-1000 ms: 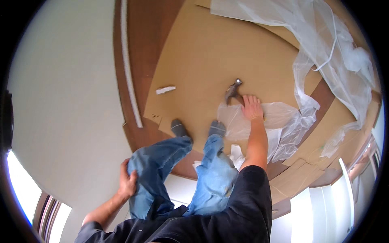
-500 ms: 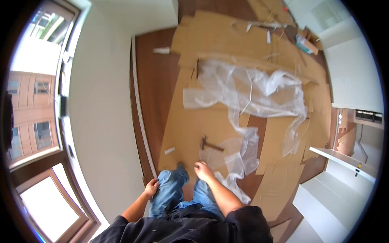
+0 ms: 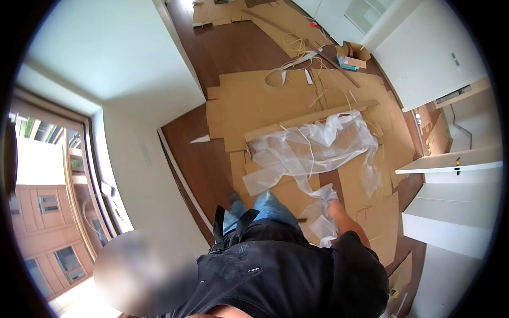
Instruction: The person installs a skirting board along the base of a wall by positioning the board, applying adhesive tape, and using a hammer with a wood block to secure it into place.
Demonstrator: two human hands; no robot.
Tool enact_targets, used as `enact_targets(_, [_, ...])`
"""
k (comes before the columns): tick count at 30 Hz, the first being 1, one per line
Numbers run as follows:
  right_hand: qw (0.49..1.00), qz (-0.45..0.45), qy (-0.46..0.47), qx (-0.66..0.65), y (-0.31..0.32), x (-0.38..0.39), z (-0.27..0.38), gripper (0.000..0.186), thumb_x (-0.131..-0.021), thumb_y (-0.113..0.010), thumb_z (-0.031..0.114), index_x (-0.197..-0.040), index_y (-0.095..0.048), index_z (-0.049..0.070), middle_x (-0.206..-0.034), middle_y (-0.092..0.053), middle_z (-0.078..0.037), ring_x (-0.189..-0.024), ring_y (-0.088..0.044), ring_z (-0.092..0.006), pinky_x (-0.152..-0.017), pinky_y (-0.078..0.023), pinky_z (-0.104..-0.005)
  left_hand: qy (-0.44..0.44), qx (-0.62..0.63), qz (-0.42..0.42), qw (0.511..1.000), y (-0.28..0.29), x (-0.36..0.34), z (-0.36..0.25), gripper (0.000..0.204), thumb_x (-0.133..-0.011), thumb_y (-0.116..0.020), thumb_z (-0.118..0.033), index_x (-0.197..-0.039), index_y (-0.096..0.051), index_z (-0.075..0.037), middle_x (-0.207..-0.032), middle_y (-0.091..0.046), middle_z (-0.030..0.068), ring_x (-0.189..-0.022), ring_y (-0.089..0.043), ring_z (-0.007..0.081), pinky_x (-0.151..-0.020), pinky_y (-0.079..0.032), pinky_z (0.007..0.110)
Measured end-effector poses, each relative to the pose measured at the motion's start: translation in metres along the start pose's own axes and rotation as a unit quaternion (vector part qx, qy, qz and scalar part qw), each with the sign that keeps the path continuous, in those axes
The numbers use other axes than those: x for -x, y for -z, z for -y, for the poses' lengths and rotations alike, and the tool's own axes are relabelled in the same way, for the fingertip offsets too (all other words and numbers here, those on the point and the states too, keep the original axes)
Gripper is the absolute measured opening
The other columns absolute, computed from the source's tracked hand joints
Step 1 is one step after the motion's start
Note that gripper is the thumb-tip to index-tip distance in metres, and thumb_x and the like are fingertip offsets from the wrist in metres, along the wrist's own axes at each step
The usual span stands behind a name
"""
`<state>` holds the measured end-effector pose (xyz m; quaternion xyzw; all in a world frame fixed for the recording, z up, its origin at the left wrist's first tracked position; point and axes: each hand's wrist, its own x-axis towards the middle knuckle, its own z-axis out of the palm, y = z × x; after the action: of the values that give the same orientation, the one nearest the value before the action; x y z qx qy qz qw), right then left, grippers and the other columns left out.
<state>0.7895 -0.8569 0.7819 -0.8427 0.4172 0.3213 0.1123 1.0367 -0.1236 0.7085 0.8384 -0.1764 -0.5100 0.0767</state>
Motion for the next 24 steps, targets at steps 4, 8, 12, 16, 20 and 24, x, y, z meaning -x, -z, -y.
enact_targets(4, [0.983, 0.090, 0.076, -0.142, -0.017, 0.006, 0.119, 0.039, -0.082, -0.075, 0.034, -0.107, -0.075, 0.004, -0.109, -0.074, -0.021, -0.105, -0.070, -0.0390, -0.092, -0.055, -0.0468, -0.045, 0.087, -0.273, 0.957, 0.285, -0.139, -0.017, 0.026, -0.098, -0.050, -0.028, -0.091, -0.063, -0.006, -0.097, -0.070, 0.0239, -0.089, -0.066, 0.0493, -0.073, -0.055, 0.056])
enact_targets(8, [0.949, 0.248, 0.031, -0.194, -0.019, -0.012, 0.163, 0.045, -0.080, -0.076, 0.038, -0.109, -0.075, 0.005, -0.112, -0.074, -0.020, -0.109, -0.068, -0.0392, -0.094, -0.054, -0.0438, -0.073, 0.022, -0.272, 0.959, 0.508, -0.252, -0.125, 0.029, -0.100, -0.051, -0.027, -0.114, -0.068, -0.008, -0.115, -0.072, 0.0212, -0.113, -0.066, 0.0401, -0.095, -0.055, 0.047])
enact_targets(12, [0.934, 0.187, 0.135, -0.272, 0.071, -0.185, 0.391, 0.048, -0.082, -0.075, 0.040, -0.114, -0.074, 0.005, -0.119, -0.072, -0.021, -0.114, -0.066, -0.0388, -0.099, -0.052, -0.0423, -0.182, -0.273, -0.383, 0.864, 0.792, -0.322, -0.082, 0.032, -0.099, -0.053, -0.026, -0.122, -0.069, -0.010, -0.120, -0.072, 0.0163, -0.116, -0.067, 0.0328, -0.098, -0.054, 0.043])
enact_targets(16, [0.962, 0.082, 0.237, 0.105, 0.237, -0.355, 0.239, 0.031, -0.086, -0.069, 0.035, -0.098, -0.076, 0.007, -0.106, -0.073, -0.020, -0.103, -0.069, -0.0352, -0.090, -0.054, -0.0480, -0.477, -0.370, -0.265, 0.752, 0.727, -0.484, -0.346, 0.029, -0.094, -0.059, -0.027, -0.114, -0.074, -0.012, -0.115, -0.075, 0.0122, -0.107, -0.071, 0.0307, -0.093, -0.056, 0.043])
enact_targets(20, [0.940, -0.150, 0.216, -0.215, 0.479, -0.453, 0.444, 0.033, -0.093, -0.064, 0.024, -0.119, -0.069, 0.006, -0.114, -0.069, -0.023, -0.103, -0.067, -0.0401, -0.089, -0.054, -0.0484, -0.208, -0.056, 0.006, 0.977, 0.813, -0.550, -0.408, 0.024, -0.092, -0.062, -0.026, -0.105, -0.076, -0.012, -0.103, -0.076, 0.0136, -0.096, -0.072, 0.0325, -0.084, -0.057, 0.045])
enact_targets(24, [0.817, -0.179, 0.212, -0.506, 0.700, -0.502, 0.567, 0.034, -0.097, -0.067, 0.021, -0.125, -0.066, 0.003, -0.105, -0.071, -0.015, -0.094, -0.069, -0.0233, -0.084, -0.055, -0.0362, -0.256, -0.118, -0.024, 0.959, 0.947, -0.646, -0.475, 0.022, -0.091, -0.061, -0.021, -0.100, -0.075, -0.006, -0.096, -0.074, 0.0188, -0.091, -0.072, 0.0341, -0.077, -0.055, 0.049])
